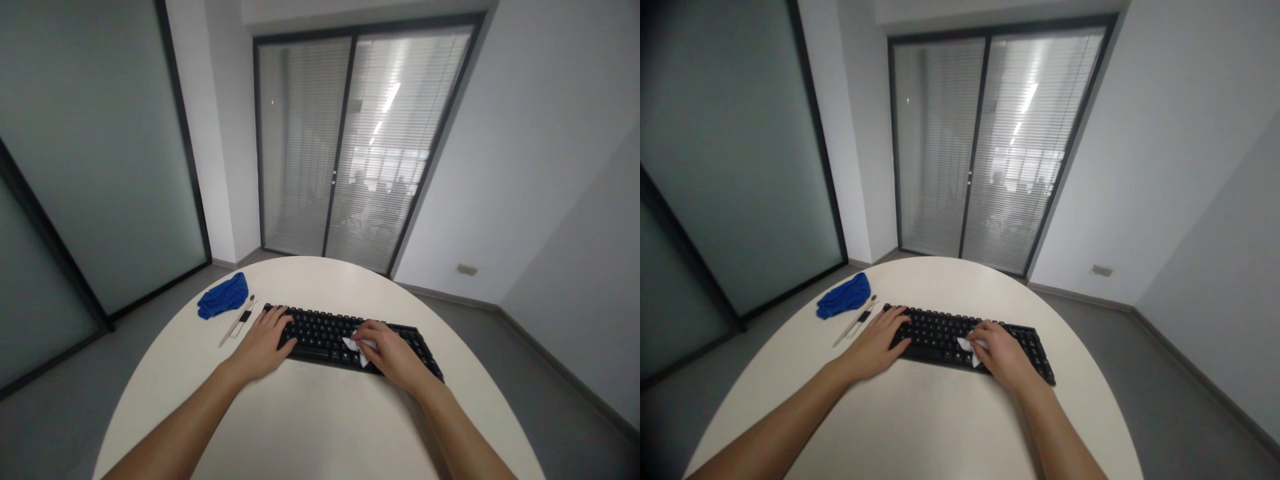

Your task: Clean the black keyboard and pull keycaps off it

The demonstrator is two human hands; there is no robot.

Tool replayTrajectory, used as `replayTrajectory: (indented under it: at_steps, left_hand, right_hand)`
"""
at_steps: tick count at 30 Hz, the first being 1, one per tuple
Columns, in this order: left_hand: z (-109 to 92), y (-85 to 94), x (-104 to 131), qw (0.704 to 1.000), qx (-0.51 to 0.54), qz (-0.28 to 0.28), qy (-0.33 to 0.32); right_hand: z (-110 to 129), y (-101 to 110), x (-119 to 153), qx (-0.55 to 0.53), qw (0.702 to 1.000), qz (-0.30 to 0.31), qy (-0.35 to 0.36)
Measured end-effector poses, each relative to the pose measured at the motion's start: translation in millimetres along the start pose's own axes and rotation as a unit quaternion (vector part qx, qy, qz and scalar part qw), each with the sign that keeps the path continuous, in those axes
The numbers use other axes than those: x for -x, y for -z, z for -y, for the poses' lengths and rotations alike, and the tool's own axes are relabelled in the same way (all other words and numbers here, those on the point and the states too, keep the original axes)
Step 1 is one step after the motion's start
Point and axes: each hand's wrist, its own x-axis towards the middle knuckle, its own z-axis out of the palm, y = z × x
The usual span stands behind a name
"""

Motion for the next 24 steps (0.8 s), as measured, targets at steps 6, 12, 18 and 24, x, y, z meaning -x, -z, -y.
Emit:
replayTrajectory:
  at_steps: [6, 12, 18, 24]
  left_hand:
    - [0, -0.8, -1, 1.0, -0.01, 0.001, -0.001]
    - [2, -1.6, 0, 1.0, 0.0, -0.006, -0.007]
    - [-1, 0.9, 0, 1.0, -0.005, -0.002, -0.002]
    - [-2, 2.2, 0, 1.0, -0.002, -0.007, -0.005]
  right_hand:
    - [-6, 7, 2, 0.048, 0.997, 0.017, -0.054]
    - [-10, 1, -3, 0.034, 0.993, -0.08, -0.077]
    - [-9, -9, -5, 0.06, 0.996, -0.05, -0.051]
    - [-7, -7, -6, 0.088, 0.989, -0.065, -0.099]
